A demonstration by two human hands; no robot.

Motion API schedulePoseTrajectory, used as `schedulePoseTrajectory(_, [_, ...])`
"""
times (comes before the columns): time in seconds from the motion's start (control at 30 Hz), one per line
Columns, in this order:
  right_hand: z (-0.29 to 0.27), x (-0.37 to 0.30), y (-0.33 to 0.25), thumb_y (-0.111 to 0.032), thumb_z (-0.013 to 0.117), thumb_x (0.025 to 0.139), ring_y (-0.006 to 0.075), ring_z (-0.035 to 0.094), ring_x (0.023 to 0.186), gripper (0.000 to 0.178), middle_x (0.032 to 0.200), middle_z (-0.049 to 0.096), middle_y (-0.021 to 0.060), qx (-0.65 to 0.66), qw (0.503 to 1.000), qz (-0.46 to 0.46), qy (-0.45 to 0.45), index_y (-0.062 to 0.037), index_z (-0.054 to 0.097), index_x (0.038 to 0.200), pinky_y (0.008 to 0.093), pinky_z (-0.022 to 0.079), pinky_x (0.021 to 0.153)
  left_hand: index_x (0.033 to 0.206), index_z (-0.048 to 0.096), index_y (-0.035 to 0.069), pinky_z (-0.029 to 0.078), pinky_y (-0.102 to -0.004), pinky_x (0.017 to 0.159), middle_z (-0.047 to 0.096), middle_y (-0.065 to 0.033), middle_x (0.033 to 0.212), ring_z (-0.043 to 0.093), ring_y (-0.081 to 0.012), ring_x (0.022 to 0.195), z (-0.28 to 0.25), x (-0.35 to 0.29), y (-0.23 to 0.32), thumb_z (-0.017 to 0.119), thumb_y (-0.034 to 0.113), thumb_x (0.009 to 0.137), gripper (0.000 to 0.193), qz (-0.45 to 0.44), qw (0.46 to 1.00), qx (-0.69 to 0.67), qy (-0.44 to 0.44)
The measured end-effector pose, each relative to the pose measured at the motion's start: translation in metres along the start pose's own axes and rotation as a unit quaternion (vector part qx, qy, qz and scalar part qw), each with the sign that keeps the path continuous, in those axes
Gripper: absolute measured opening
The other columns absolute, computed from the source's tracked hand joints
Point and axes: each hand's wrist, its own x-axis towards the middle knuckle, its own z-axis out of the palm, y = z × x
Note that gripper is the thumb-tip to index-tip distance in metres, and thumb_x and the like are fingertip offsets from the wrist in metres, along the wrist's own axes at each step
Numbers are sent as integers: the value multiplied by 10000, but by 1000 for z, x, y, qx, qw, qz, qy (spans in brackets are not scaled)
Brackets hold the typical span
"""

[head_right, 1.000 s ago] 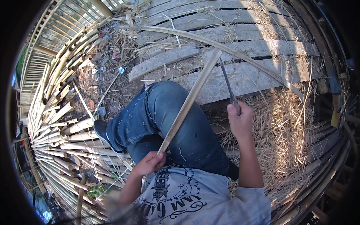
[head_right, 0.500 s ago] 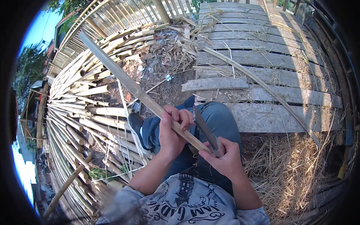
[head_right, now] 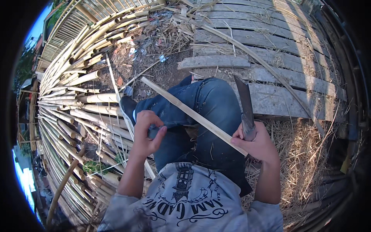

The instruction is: The person splits and shaves strips of bamboo lengthwise using a cleaver.

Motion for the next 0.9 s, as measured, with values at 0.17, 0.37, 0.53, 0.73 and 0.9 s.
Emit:
schedulePoseTrajectory(0.17, [-37,-3,13,-9,789,679,106,608,707,329,721,626,63,-2,996,41,-81,-72,467,712,257,478,636,965,607,63,387,-465,912,571,-107,1011,539,-310,1037,11,45,-35,752,279,692,378,108,970,172,-137])
schedulePoseTrajectory(0.37, [-82,-13,11,-11,799,660,113,622,736,348,767,655,105,-72,992,72,-73,-71,461,715,269,484,642,819,533,54,473,-416,592,592,-105,750,608,-334,696,22,61,-46,662,398,800,367,155,899,166,-373])
schedulePoseTrajectory(0.53, [-110,-26,-6,-49,764,719,92,543,639,304,696,591,37,-155,974,15,164,-72,463,688,248,437,583,869,503,23,449,-447,589,568,-172,691,582,-386,660,33,50,-27,600,390,871,380,27,900,33,-433])
schedulePoseTrajectory(0.73, [-105,-45,-5,-173,722,795,71,406,535,263,606,462,-43,-203,890,-6,409,-50,507,706,254,371,516,920,470,-17,402,-378,576,488,-197,638,483,-311,570,60,25,-1,528,345,950,368,-139,884,-226,-384])
schedulePoseTrajectory(0.9, [-26,-16,23,-131,689,702,267,568,513,188,555,516,113,-406,865,-128,265,-28,532,713,370,436,513,887,492,-26,401,-362,561,468,-165,618,464,-243,554,100,16,29,459,301,989,344,-172,896,-265,-313])
